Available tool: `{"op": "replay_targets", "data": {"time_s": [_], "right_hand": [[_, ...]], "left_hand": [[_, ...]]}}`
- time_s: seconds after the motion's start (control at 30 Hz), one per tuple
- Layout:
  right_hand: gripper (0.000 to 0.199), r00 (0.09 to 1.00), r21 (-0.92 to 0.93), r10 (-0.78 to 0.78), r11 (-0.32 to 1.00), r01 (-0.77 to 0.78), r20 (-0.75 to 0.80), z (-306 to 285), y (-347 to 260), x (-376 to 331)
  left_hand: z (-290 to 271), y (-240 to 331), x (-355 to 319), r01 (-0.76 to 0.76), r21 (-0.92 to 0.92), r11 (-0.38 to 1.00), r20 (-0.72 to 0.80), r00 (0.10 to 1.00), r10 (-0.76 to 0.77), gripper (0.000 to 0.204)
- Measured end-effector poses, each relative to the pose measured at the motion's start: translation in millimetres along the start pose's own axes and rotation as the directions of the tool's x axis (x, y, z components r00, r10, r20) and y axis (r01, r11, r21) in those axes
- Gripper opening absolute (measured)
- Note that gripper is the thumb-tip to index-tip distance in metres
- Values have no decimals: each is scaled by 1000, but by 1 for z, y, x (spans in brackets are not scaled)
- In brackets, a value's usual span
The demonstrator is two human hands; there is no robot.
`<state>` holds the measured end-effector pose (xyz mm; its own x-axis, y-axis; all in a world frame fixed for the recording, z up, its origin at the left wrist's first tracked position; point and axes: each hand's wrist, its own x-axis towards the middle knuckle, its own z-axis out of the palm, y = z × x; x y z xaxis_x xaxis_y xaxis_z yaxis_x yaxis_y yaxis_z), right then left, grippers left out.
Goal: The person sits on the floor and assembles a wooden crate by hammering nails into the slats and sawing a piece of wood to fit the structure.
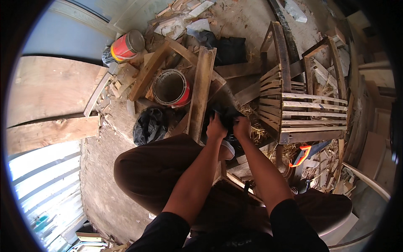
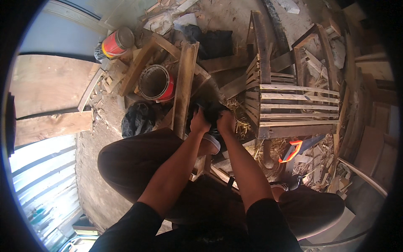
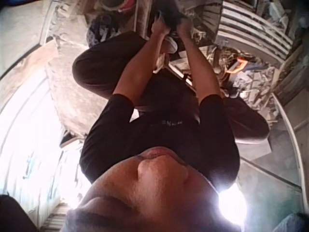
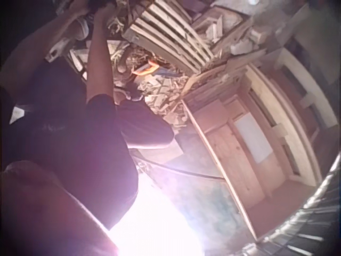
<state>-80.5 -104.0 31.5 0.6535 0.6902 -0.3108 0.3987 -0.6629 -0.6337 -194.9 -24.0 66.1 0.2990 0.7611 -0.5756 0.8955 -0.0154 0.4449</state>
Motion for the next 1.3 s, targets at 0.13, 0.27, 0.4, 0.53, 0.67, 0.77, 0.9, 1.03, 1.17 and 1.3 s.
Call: {"op": "replay_targets", "data": {"time_s": [0.13, 0.27, 0.4, 0.53, 0.67, 0.77, 0.9, 1.03, 1.17, 1.3], "right_hand": [[24, 996, -63, 86, 995, -84, 29, 5, -7, 3], [27, 996, -95, 86, 992, -86, -4, 6, -19, 1], [27, 998, -146, -22, 989, 13, -58, 14, -8, 3], [24, 998, -45, 31, 999, -28, 63, 7, -11, 15], [20, 996, 155, 69, 985, -76, 52, 9, 7, 14], [18, 996, 208, 79, 974, -88, 51, 8, 12, 12], [17, 999, 178, 37, 984, -32, -27, 7, 11, 8], [15, 998, 171, 38, 985, -30, -42, 3, 7, 5], [14, 1000, 272, 24, 962, -17, -20, -1, 12, 0], [16, 994, 246, 98, 964, -104, 36, -8, 6, -9]], "left_hand": [[-3, 7, 4, 60, -32, 998, 31, 998, -59, 83], [-2, 4, 15, 110, -63, 992, 50, 993, -107, 76], [2, 6, 20, 151, -114, 982, 81, 987, -142, 69], [8, -3, 33, 190, -182, 965, 110, 979, -172, 64], [9, -2, 36, 219, -244, 945, 158, 970, -184, 65], [9, -1, 34, 234, -271, 934, 156, 968, -197, 65], [12, -5, 37, 205, -346, 916, 118, 978, -175, 64], [9, -2, 36, 233, -371, 899, 128, 972, -199, 62], [4, 7, 30, 230, -403, 886, 69, 973, -221, 55], [-11, 18, 27, 363, -574, 734, 104, 921, -374, 51]]}}
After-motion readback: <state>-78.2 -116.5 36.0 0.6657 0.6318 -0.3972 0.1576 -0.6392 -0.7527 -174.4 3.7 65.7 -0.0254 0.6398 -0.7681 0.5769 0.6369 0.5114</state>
